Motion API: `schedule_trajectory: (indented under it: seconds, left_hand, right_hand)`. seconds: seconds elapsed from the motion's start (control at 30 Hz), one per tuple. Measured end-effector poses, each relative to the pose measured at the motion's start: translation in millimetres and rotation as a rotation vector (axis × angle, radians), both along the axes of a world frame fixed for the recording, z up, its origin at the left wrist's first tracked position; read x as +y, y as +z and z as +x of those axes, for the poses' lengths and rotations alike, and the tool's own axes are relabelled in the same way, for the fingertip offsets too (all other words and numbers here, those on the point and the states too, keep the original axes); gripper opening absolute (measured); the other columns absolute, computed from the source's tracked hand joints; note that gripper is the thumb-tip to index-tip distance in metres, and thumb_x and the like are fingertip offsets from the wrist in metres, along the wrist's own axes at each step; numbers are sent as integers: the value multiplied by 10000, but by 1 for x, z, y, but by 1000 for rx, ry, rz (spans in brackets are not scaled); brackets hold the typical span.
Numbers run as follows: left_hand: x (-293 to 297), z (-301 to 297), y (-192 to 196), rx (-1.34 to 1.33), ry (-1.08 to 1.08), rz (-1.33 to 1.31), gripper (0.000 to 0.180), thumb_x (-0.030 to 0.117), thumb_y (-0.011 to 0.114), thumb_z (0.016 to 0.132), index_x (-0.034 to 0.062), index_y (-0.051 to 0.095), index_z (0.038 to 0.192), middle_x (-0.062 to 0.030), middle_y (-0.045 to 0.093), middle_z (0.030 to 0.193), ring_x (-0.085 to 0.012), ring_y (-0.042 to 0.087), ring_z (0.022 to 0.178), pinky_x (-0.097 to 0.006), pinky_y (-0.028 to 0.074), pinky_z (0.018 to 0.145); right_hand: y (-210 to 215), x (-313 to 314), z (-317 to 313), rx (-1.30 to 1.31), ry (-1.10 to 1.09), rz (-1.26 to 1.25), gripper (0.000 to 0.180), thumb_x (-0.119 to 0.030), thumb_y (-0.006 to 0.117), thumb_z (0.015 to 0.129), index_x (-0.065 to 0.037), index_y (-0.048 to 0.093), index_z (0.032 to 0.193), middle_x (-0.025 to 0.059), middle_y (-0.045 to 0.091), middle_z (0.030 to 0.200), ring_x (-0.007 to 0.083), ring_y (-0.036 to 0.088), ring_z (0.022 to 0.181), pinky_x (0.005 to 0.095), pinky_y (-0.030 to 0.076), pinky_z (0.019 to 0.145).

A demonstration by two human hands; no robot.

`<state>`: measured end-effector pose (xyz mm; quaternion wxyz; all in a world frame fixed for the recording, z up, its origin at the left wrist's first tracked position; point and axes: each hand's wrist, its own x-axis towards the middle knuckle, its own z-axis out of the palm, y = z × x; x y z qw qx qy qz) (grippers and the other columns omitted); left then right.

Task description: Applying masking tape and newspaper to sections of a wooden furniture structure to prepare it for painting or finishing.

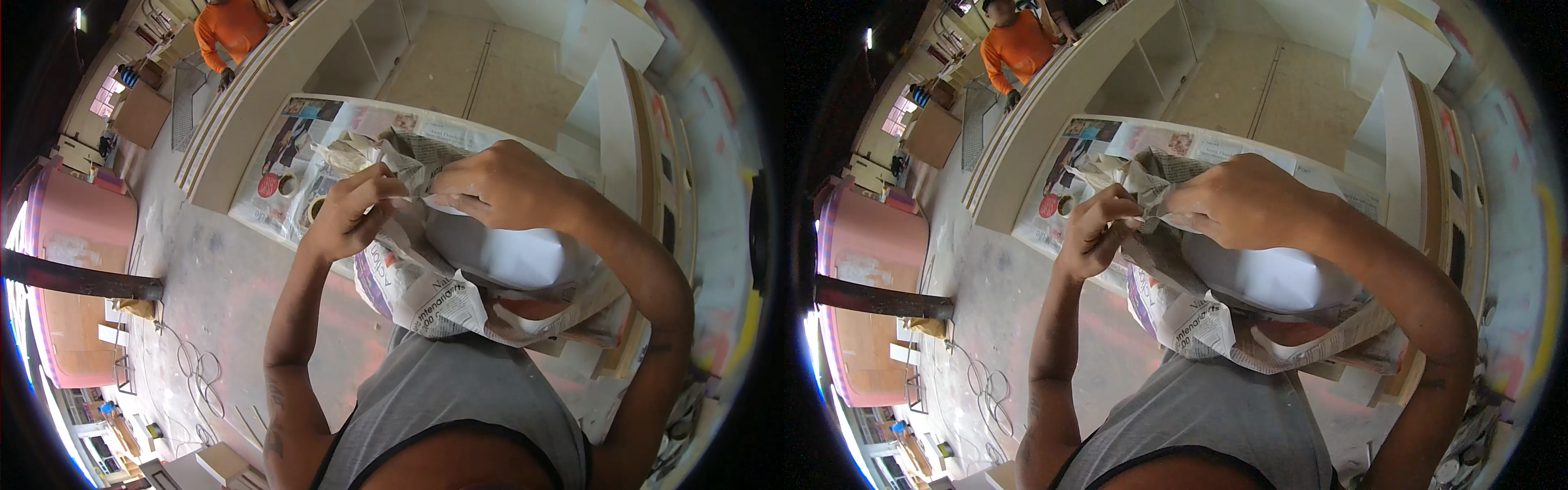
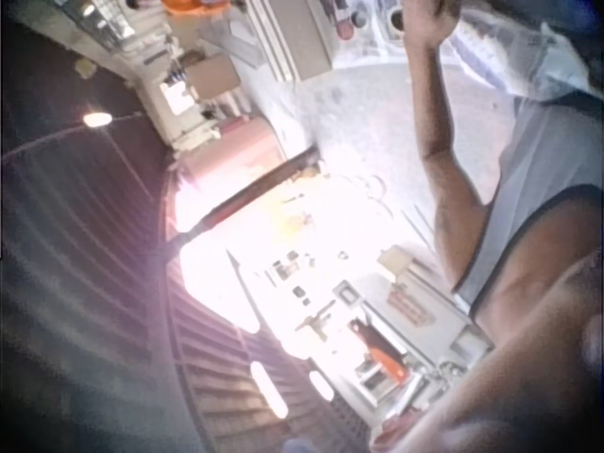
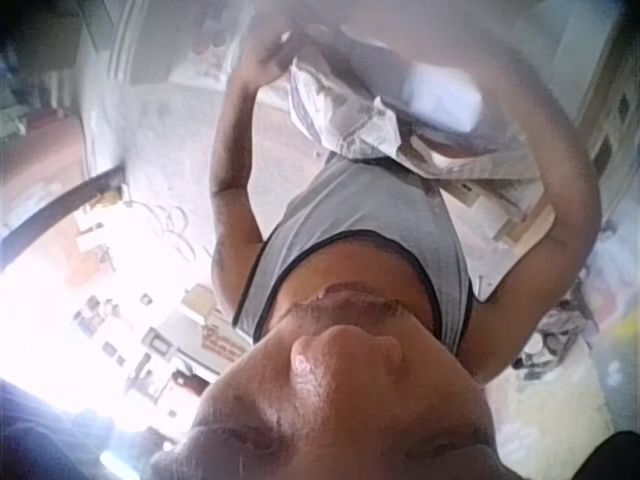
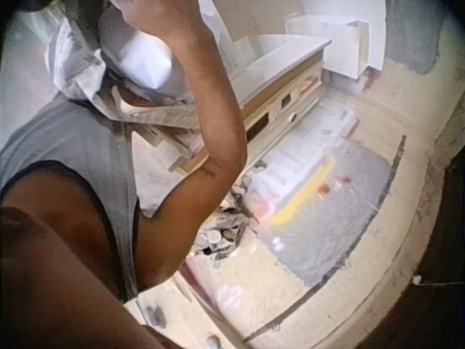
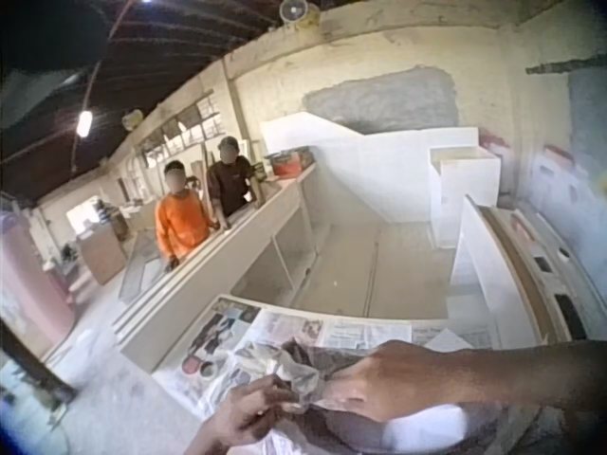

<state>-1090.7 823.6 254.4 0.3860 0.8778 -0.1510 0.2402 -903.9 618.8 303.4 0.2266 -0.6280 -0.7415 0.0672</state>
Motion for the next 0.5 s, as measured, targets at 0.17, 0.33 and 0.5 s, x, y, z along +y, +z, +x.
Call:
schedule_trajectory:
  seconds: [0.17, 0.33, 0.5]
  left_hand:
    - [-10, -7, 3, -32, 165, -18, 254, -91, 660, 849, 19, 589, 1066, -140, 625, 902, -294, 635, 758, -360, 500, 670]
    - [-3, -12, -4, -71, 263, -12, 238, -73, 680, 860, 14, 581, 1058, -143, 643, 906, -289, 662, 758, -361, 521, 683]
    - [3, -26, 5, -212, 583, 181, 238, -87, 686, 862, 19, 593, 1054, -142, 653, 948, -285, 696, 780, -357, 557, 699]
  right_hand:
    - [7, -5, 2, 13, -57, 8, 122, -192, 708, 930, -73, 729, 943, 112, 709, 836, 336, 676, 741, 427, 529, 667]
    - [8, -15, 7, 8, -152, 78, 149, -202, 719, 938, -54, 730, 955, 146, 710, 846, 355, 677, 746, 424, 530, 672]
    - [17, -28, 14, 6, -393, 63, 201, -209, 712, 961, -10, 711, 990, 185, 709, 877, 402, 676, 790, 431, 532, 696]
